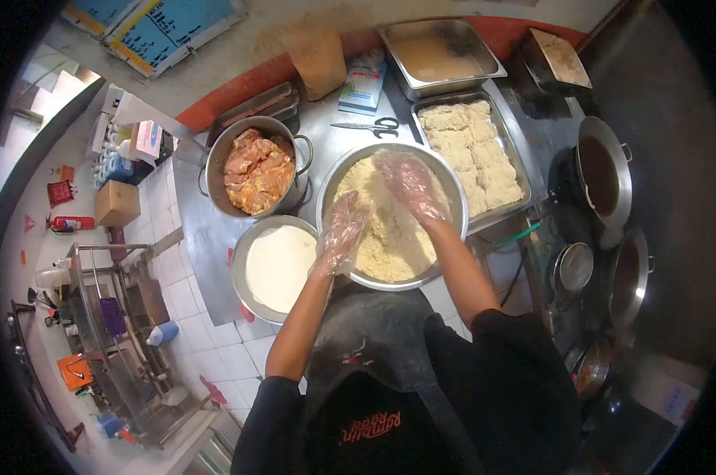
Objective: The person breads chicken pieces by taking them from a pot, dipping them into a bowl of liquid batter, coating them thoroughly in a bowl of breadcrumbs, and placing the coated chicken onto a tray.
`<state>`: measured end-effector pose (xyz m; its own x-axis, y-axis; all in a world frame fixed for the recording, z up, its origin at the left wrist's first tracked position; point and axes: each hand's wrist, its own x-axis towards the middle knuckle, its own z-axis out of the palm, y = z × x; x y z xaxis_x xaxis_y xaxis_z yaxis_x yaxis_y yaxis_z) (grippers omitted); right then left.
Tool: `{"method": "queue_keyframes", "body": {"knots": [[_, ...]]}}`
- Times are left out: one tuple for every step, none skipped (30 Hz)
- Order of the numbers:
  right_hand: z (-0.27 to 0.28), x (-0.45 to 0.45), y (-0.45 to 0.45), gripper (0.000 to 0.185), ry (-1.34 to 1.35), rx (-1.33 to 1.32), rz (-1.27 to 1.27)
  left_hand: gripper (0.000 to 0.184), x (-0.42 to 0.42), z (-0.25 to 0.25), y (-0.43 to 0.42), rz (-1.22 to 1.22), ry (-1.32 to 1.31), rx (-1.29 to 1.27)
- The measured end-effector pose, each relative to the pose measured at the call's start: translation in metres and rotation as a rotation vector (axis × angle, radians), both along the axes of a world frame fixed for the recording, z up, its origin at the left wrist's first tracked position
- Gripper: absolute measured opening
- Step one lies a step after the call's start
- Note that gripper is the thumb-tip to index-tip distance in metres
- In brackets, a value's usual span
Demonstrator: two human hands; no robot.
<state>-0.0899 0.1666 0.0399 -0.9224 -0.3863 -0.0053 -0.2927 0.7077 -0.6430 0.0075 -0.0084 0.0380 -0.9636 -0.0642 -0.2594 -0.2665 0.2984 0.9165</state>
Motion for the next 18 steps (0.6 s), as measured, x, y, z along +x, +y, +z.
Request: {"method": "queue_keyframes", "body": {"knots": [[-0.004,-0.006,-0.013,0.035,0.116,-0.032,0.024,0.059,0.005,-0.012,-0.002,-0.002,0.055,-0.014],[-0.003,-0.007,-0.031,0.035,0.116,-0.032,0.022,0.058,0.012,-0.022,-0.002,-0.006,0.109,-0.027],[-0.003,-0.008,-0.047,0.034,-0.081,-0.112,0.01,0.058,0.017,-0.027,-0.003,-0.009,0.111,-0.026],[-0.001,-0.007,-0.055,0.033,-0.279,-0.191,-0.002,0.057,0.024,-0.031,-0.004,-0.004,0.13,0.006],[-0.009,-0.001,-0.056,0.033,-0.277,-0.192,-0.004,0.056,0.03,-0.033,-0.005,0.002,0.151,0.038],[-0.016,0.012,-0.059,0.033,-0.05,-0.149,0.024,0.056,0.037,-0.03,-0.006,0.0,0.154,0.036],[-0.023,0.015,-0.061,0.032,0.067,-0.13,0.046,0.055,0.042,-0.027,-0.008,0.052,0.125,0.048],[-0.024,0.018,-0.064,0.032,0.187,-0.107,0.061,0.055,0.046,-0.022,-0.008,0.106,0.093,0.062],[-0.017,0.023,-0.063,0.031,-0.17,-0.161,0.035,0.047,0.054,0.0,-0.004,0.206,0.042,0.321],[-0.013,0.032,-0.061,0.031,-0.532,-0.207,0.006,0.047,0.058,0.008,-0.004,0.213,0.036,0.324],[-0.03,0.052,-0.058,0.031,-0.541,-0.205,0.007,0.042,0.063,0.015,-0.006,0.207,0.048,0.221],[-0.059,0.07,-0.056,0.03,-0.206,-0.23,0.085,0.038,0.06,0.019,-0.01,0.197,0.076,0.115],[-0.076,0.07,-0.055,0.031,0.139,-0.251,0.167,0.038,0.053,0.013,-0.015,0.204,0.093,0.114],[-0.077,0.069,-0.053,0.031,0.135,-0.252,0.177,0.034,0.058,0.007,-0.016,0.279,0.052,0.212],[-0.079,0.071,-0.051,0.031,-0.005,-0.341,0.147,0.031,0.066,0.0,-0.018,0.352,0.006,0.31],[-0.082,0.068,-0.049,0.032,-0.139,-0.428,0.113,0.031,0.069,-0.007,-0.019,0.358,0.005,0.31],[-0.084,0.056,-0.049,0.032,-0.141,-0.431,0.113,0.03,0.068,-0.003,-0.02,0.343,0.041,0.292],[-0.085,0.037,-0.051,0.038,-0.173,-0.434,0.117,0.03,0.068,0.0,-0.02,0.326,0.076,0.274]]}}
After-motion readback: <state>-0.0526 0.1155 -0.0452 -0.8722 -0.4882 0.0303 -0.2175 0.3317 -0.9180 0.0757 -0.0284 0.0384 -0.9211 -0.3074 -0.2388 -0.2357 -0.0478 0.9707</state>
